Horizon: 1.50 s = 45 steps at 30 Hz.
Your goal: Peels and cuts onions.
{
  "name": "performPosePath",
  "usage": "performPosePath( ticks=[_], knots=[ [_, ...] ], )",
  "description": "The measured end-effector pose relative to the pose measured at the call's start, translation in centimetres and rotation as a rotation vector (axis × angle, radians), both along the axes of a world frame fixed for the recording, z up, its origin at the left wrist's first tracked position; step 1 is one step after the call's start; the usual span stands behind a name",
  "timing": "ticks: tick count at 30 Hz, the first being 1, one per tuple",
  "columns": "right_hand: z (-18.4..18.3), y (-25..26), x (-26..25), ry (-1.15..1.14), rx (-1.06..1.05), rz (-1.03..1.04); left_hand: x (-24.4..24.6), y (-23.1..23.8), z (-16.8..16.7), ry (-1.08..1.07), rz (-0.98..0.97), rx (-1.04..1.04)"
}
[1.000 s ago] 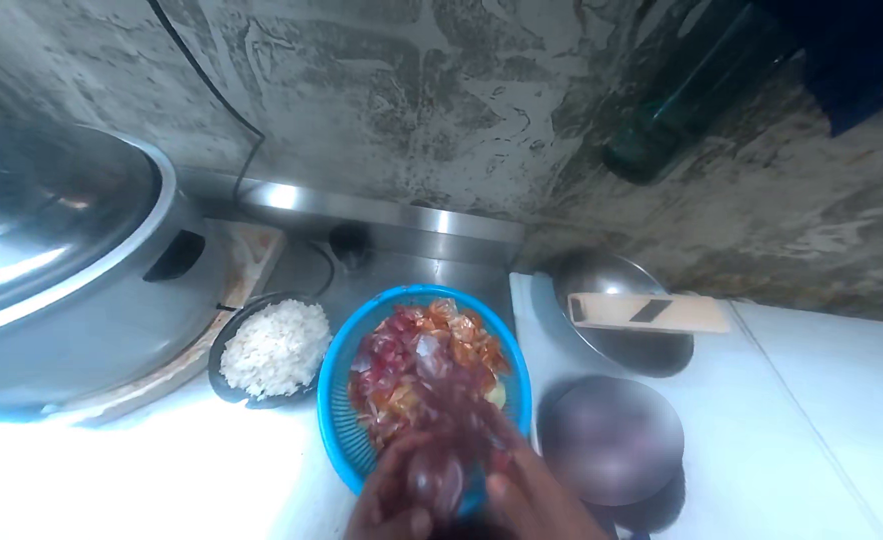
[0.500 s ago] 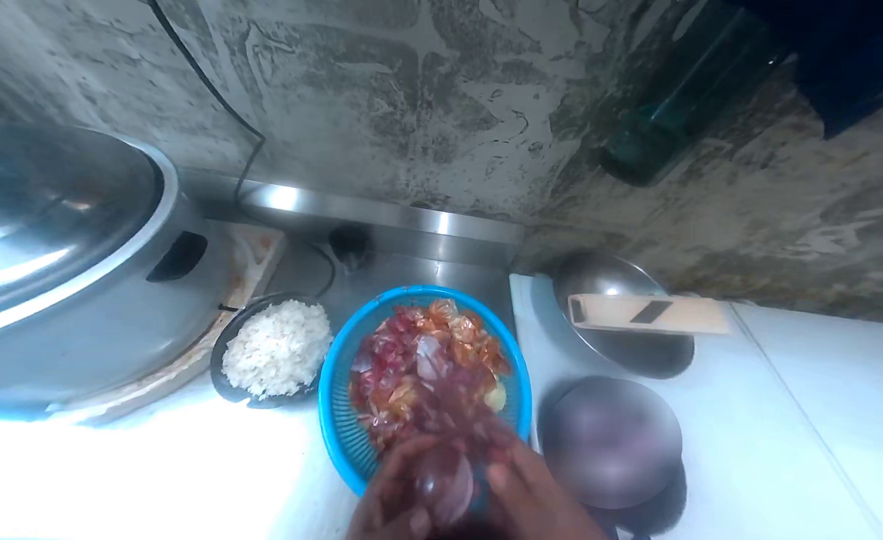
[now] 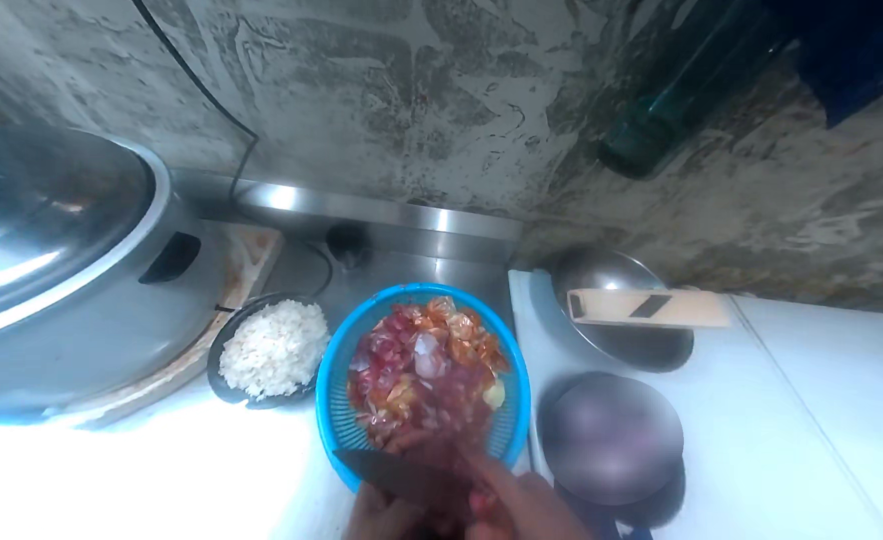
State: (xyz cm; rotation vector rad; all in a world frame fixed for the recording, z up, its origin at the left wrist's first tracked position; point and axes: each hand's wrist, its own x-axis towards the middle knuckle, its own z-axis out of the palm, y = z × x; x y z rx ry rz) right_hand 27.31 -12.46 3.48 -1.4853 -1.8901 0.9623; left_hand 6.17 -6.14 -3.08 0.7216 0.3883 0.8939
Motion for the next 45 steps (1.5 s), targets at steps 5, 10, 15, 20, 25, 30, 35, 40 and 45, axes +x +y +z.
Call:
performPosePath(
  ticks=[5, 10, 15, 20, 25, 30, 35, 40, 45],
  knots=[
    [-1.7, 0.3, 0.6, 0.224, -0.009, -0.179, 0.1, 0.0, 0.6, -0.046, -0.075, -0.011],
    [-1.0, -0.5, 0.2, 0.156, -0.004, -0.092, 0.2, 0.1, 0.2, -0.034, 0.010, -0.096],
    [0.2, -0.4, -0.2, -0.044, -0.013, -0.006, 0.1, -0.5, 0.8, 0.165, 0.080, 0.034],
    [-0.7, -0.1, 0.2, 0.005, -0.004, -0.084, -0.2, 0.0, 0.9, 0.265, 0.048, 0.142],
    [-1.4, 0.0, 1.2, 0.228, -0.148, -0.240, -0.1, -0.1, 1.1, 0.228, -0.002, 0.198],
    [0.5, -0.5, 0.4, 0.049, -0.107, -0.014, 0.0, -0.2, 1.1, 0.286, 0.054, 0.156],
    [0.7, -0.3, 0.2, -0.053, -0.069, 0.011, -0.2, -0.2, 1.7, 0.290, 0.021, 0.247],
    [-1.5, -0.1, 0.6, 0.273, -0.129, -0.150, -0.5, 0.2, 1.2, 0.325, -0.012, 0.365],
    [-1.5, 0.4, 2.3, 0.344, -0.315, -0.296, -0.6, 0.1, 1.0, 0.275, -0.030, 0.357]
  ],
)
